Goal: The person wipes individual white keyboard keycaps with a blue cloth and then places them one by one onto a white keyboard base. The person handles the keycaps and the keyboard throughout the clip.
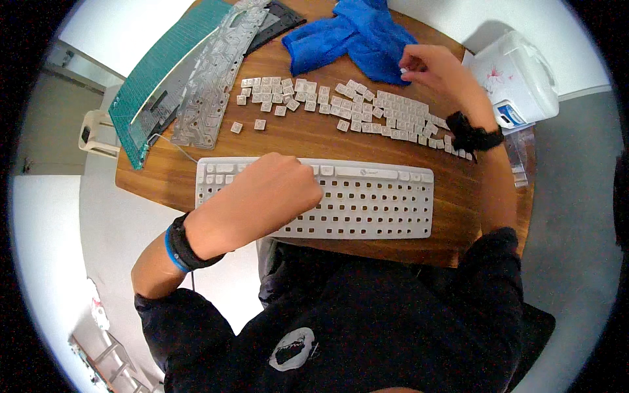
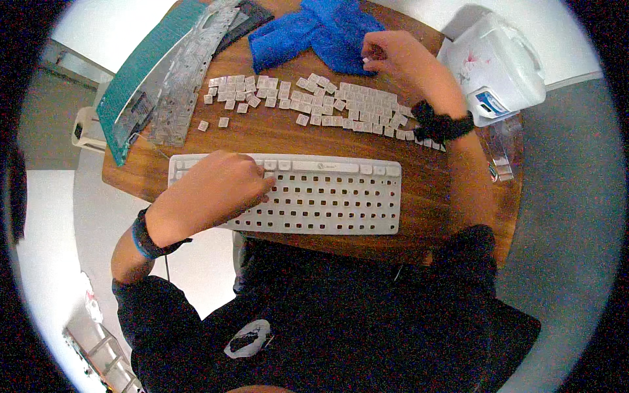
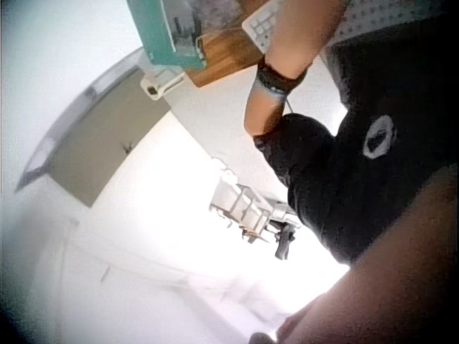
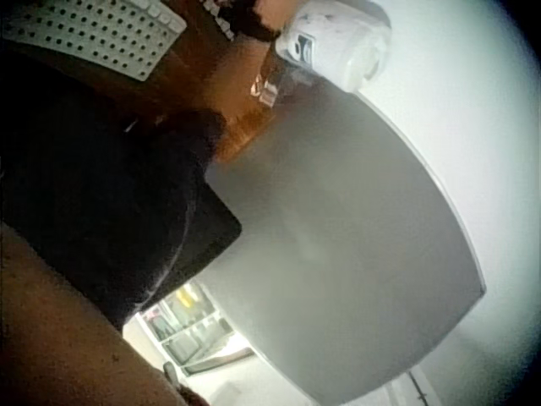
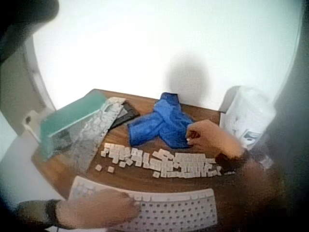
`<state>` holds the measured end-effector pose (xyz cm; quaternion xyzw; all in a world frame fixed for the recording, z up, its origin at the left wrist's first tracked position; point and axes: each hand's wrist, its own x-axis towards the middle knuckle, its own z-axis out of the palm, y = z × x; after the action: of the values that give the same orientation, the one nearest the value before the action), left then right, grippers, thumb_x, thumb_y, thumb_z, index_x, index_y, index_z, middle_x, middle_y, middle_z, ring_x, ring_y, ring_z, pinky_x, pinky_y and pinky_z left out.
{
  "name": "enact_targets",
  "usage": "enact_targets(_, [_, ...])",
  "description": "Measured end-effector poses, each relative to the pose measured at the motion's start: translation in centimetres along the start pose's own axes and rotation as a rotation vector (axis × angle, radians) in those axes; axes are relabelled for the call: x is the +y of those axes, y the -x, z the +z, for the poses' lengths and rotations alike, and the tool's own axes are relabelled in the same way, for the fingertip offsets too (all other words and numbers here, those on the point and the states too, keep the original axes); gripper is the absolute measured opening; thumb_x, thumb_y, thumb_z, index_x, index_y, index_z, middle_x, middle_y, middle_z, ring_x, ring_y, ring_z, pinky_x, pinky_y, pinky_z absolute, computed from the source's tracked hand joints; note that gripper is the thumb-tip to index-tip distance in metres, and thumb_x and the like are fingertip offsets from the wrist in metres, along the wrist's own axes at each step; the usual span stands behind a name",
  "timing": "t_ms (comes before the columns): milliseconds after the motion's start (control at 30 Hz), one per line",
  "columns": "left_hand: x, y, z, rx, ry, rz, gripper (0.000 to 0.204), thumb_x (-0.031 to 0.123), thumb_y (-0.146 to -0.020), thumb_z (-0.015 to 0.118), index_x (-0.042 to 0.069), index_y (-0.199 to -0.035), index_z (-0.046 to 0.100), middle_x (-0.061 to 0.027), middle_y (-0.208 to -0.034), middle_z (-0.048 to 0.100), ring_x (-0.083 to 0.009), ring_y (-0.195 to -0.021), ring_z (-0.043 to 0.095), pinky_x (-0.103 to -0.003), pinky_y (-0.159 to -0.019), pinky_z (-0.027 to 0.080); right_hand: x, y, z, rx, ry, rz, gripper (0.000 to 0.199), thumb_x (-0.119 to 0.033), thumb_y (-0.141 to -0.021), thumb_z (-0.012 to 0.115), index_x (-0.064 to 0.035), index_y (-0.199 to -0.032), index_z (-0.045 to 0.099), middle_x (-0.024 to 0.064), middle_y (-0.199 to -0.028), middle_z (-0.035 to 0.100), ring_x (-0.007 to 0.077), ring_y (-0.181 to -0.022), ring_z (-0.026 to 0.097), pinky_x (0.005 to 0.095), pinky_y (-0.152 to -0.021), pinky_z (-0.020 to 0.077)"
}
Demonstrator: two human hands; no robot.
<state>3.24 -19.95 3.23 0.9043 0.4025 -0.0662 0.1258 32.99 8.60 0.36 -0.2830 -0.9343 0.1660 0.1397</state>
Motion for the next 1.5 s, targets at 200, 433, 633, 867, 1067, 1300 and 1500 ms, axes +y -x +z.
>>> enact_targets(200, [1.2, -0.7, 0.0, 0.146, -0.045, 0.03, 0.008, 0.005, -0.084, 0.074, 0.005, -0.077, 0.077, -0.0178, -0.079, 0.074, -0.0379, -0.082, 0.079, -0.044, -0.068, 0.062, 2.1, -2.5, 2.0, -0.132, 0.066, -0.083, 0.016, -0.003, -0.089, 0.084, 0.0003, -0.099, 0.073, 0.0107, -0.093, 0.077, 0.0244, -0.09, 0.075, 0.0365, -0.08, 0.06])
enact_targets(433, [0.0, -0.3, -0.6, 0.034, -0.013, -0.034, 0.015, 0.014, -0.093, 0.073, 0.008, -0.104, 0.081, -0.0179, -0.078, 0.075, -0.0385, -0.079, 0.079, -0.049, -0.07, 0.064, -0.5, -1.8, 3.3, -0.095, -0.168, -0.092, 0.017, -0.01, -0.091, 0.083, -0.0045, -0.105, 0.075, 0.0147, -0.102, 0.079, 0.034, -0.097, 0.077, 0.0402, -0.087, 0.0607])
enact_targets(633, [-0.2, -0.1, 0.0, 0.049, -0.028, -0.046, 0.019, 0.016, -0.095, 0.073, 0.009, -0.11, 0.081, -0.0182, -0.077, 0.075, -0.0387, -0.079, 0.079, -0.05, -0.07, 0.063, 0.1, -1.7, 3.0, -0.119, 0.087, -0.116, 0.017, -0.013, -0.096, 0.079, -0.0037, -0.108, 0.071, 0.0157, -0.102, 0.073, 0.0375, -0.101, 0.073, 0.0462, -0.089, 0.0588])
enact_targets(867, [-0.8, 0.8, 1.0, 0.15, -0.033, -0.043, 0.017, 0.018, -0.098, 0.071, 0.009, -0.109, 0.079, -0.017, -0.079, 0.076, -0.0374, -0.079, 0.079, -0.05, -0.069, 0.063, 0.2, -1.5, 3.6, -0.053, 0.241, -0.225, 0.011, -0.009, -0.101, 0.073, -0.0026, -0.108, 0.067, 0.0144, -0.106, 0.068, 0.0388, -0.096, 0.07, 0.0455, -0.085, 0.0556])
enact_targets(1067, [-1.3, 1.4, 1.9, 0.161, -0.099, -0.022, 0.02, 0.02, -0.108, 0.062, 0.01, -0.108, 0.08, -0.0155, -0.08, 0.076, -0.0349, -0.077, 0.079, -0.049, -0.065, 0.063, -9.8, 1.1, 2.2, 0.0, -0.005, -0.157, 0.015, -0.006, -0.102, 0.076, -0.0047, -0.116, 0.069, 0.011, -0.111, 0.071, 0.0235, -0.098, 0.074, 0.0372, -0.085, 0.0583])
enact_targets(1300, [-2.0, 1.6, 2.2, 0.206, -0.075, -0.016, 0.027, 0.024, -0.11, 0.061, 0.009, -0.1, 0.081, -0.0156, -0.075, 0.074, -0.0356, -0.075, 0.078, -0.049, -0.065, 0.062, -17.9, 5.7, 7.2, -0.294, -0.351, -0.222, 0.025, -0.001, -0.096, 0.079, -0.0043, -0.12, 0.071, 0.0108, -0.105, 0.067, 0.0267, -0.098, 0.072, 0.0371, -0.086, 0.0594])
enact_targets(1500, [-2.0, 2.2, 2.6, 0.271, -0.058, -0.011, 0.025, 0.024, -0.11, 0.061, 0.008, -0.106, 0.08, -0.0155, -0.076, 0.074, -0.0354, -0.075, 0.078, -0.049, -0.065, 0.062, -19.3, 6.4, 8.6, -0.247, -0.265, -0.206, 0.019, -0.008, -0.096, 0.075, -0.004, -0.114, 0.068, 0.0158, -0.109, 0.065, 0.04, -0.102, 0.071, 0.0479, -0.084, 0.0603])
